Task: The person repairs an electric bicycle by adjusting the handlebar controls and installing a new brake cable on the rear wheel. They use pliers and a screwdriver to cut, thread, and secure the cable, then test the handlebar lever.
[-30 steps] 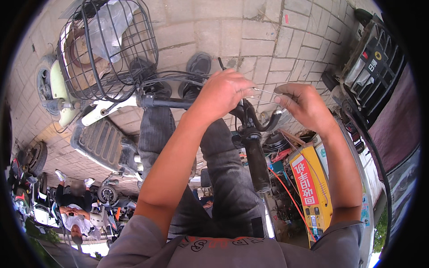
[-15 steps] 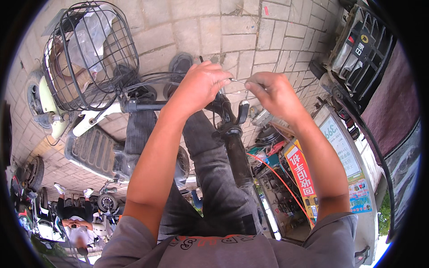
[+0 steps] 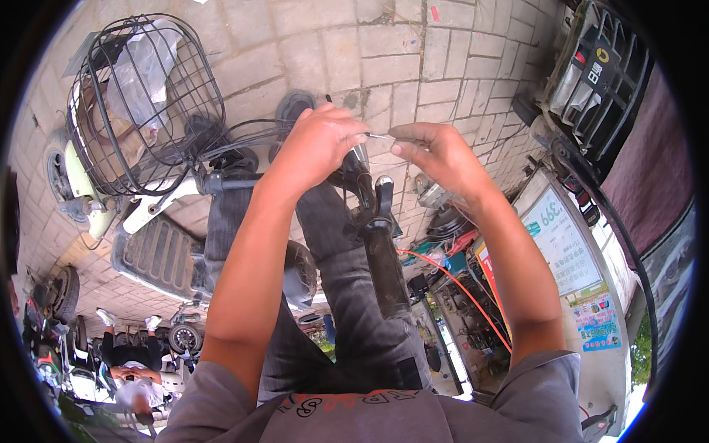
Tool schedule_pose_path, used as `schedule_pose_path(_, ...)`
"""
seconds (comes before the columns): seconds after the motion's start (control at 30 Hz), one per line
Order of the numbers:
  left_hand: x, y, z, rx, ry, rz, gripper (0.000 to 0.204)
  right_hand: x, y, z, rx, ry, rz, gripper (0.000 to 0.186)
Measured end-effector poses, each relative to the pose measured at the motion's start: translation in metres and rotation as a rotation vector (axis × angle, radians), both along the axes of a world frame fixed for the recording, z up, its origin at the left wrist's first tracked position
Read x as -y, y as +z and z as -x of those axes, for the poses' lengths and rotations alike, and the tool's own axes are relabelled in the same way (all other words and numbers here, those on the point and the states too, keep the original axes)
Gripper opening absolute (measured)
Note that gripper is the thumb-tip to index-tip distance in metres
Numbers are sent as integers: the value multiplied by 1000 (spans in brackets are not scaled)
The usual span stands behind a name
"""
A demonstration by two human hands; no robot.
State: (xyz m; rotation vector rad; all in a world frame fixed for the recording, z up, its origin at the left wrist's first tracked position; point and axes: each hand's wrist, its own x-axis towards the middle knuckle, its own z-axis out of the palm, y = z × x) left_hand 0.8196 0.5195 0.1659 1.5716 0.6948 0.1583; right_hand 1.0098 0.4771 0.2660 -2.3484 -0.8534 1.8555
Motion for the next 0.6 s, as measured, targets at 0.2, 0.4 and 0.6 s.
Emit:
schedule_pose_path(0.2,-7,1,-3,-54,-77,-57,14,-3,-16,0,-25,143,-12,24)
schedule_pose_path(0.4,-8,-7,-6,-61,-34,-24,13,22,-22,-11,-58,-90,15,25)
schedule_pose_path(0.6,-24,-3,-5,-152,-142,-66,13,12,-50,3,-87,11,-86,22)
